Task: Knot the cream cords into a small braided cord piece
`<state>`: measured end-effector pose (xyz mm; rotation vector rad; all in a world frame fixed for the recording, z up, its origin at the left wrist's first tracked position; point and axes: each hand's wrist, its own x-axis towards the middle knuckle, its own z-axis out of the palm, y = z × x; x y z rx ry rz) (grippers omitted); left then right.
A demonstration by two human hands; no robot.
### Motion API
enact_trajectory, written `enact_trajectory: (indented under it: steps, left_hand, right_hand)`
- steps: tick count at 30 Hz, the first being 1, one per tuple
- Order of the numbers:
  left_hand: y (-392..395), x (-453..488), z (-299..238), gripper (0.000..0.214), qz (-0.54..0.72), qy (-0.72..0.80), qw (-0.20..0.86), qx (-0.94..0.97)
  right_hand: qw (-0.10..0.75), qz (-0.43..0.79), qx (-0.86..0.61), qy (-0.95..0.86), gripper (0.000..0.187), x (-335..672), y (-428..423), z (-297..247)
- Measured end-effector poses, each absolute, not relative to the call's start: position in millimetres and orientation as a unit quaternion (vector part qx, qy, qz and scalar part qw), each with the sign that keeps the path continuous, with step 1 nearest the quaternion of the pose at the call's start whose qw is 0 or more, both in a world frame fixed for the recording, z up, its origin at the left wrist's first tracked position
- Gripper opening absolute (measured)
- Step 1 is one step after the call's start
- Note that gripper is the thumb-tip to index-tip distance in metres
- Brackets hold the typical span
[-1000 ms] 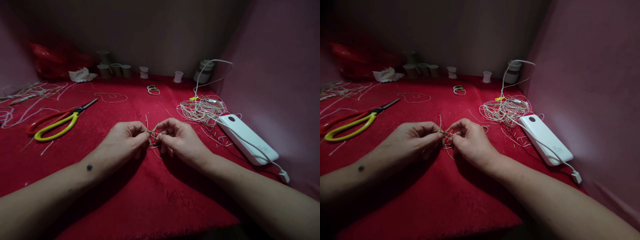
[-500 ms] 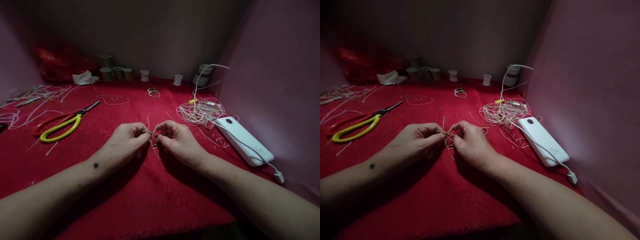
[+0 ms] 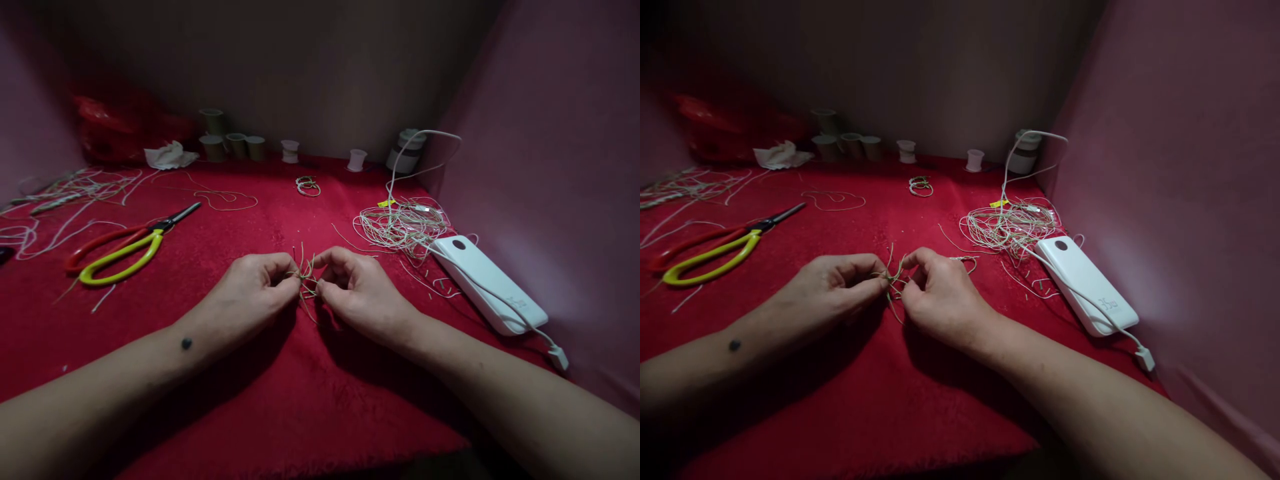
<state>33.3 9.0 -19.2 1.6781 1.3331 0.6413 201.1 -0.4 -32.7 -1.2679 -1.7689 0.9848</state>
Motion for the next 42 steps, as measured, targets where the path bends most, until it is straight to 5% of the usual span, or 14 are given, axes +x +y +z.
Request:
enact_trajectory:
  steps: [12, 20, 26, 42]
  left_hand:
    - [5.8, 34.0, -18.5, 0.019, 0.212, 0.506, 0.331, 0.768]
    - [1.3, 34.8, -17.4, 0.019, 0.197, 0.501, 0.267, 0.800]
    - [-1.3, 36.8, -18.5, 0.018, 0.194, 0.492, 0.210, 0.822]
    - [6.6, 35.8, -21.7, 0.020, 0.211, 0.513, 0.238, 0.797]
  right_hand:
    - [0.314, 0.355, -0.505, -0.722, 0.024, 206.2, 2.2, -28.0]
    - [0.358, 0.299, -0.473, -0.747, 0.021, 211.6, 0.3, -23.5]
    - [0.298, 0.252, -0.466, -0.794, 0.017, 215.5, -0.2, -18.4]
    - [0.255, 0.218, -0.441, -0.832, 0.015, 218.2, -1.8, -22.4]
